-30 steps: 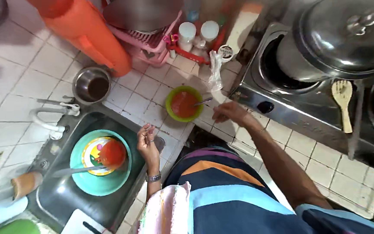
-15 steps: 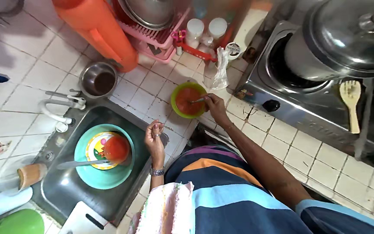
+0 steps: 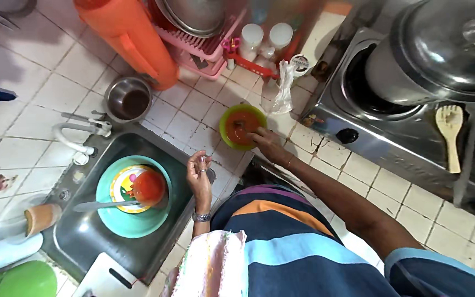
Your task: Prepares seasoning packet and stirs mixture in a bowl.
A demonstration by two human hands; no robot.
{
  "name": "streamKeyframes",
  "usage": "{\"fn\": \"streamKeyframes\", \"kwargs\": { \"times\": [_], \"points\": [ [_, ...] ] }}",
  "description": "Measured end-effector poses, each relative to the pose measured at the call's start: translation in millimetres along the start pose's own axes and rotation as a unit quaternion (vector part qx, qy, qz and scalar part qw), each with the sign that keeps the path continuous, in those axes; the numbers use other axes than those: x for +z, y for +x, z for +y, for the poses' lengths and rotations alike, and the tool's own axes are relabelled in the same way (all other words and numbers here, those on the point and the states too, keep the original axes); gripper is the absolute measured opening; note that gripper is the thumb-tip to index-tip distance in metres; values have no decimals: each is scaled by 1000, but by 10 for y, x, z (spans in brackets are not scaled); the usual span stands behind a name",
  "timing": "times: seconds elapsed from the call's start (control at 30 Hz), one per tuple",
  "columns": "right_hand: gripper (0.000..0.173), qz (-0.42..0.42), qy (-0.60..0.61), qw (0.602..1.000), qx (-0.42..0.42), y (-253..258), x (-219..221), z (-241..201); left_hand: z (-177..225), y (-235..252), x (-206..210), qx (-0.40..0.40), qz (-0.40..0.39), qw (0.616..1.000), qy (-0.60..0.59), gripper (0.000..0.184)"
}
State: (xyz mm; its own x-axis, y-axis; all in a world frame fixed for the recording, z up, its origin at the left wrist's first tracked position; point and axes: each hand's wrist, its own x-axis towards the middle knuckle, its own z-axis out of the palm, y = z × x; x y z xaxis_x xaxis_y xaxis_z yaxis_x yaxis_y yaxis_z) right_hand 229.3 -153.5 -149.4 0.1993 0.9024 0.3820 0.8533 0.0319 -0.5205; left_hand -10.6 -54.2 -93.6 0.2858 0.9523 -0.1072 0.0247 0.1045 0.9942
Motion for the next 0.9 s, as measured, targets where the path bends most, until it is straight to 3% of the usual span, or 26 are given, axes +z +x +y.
{"fn": "streamKeyframes", "kwargs": {
  "times": [0.17, 0.3, 0.5, 0.77, 0.83, 0.9],
  "points": [
    [19, 6, -3, 997, 76, -15, -272, 13, 7, -23, -21, 3, 8, 1000, -4, 26],
    [21, 61, 96, 971, 212, -49, -411, -55, 15, -33, -30, -3, 12, 1000, 0, 27],
    [29, 147, 291, 861, 392, -121, -254, -108, 17, -21, -23, -3, 7, 1000, 1, 26],
    [25, 150, 437, 698, 547, 4, -104, -183, 91, 18, -19, 5, -1, 1000, -4, 27],
    [25, 153, 450, 700, 533, 11, -168, -201, 73, 15, -29, 9, -2, 1000, 0, 28],
    [24, 151, 430, 748, 483, 38, -262, -225, 66, 12, -36, 9, 0, 1000, -2, 27]
  ]
}}
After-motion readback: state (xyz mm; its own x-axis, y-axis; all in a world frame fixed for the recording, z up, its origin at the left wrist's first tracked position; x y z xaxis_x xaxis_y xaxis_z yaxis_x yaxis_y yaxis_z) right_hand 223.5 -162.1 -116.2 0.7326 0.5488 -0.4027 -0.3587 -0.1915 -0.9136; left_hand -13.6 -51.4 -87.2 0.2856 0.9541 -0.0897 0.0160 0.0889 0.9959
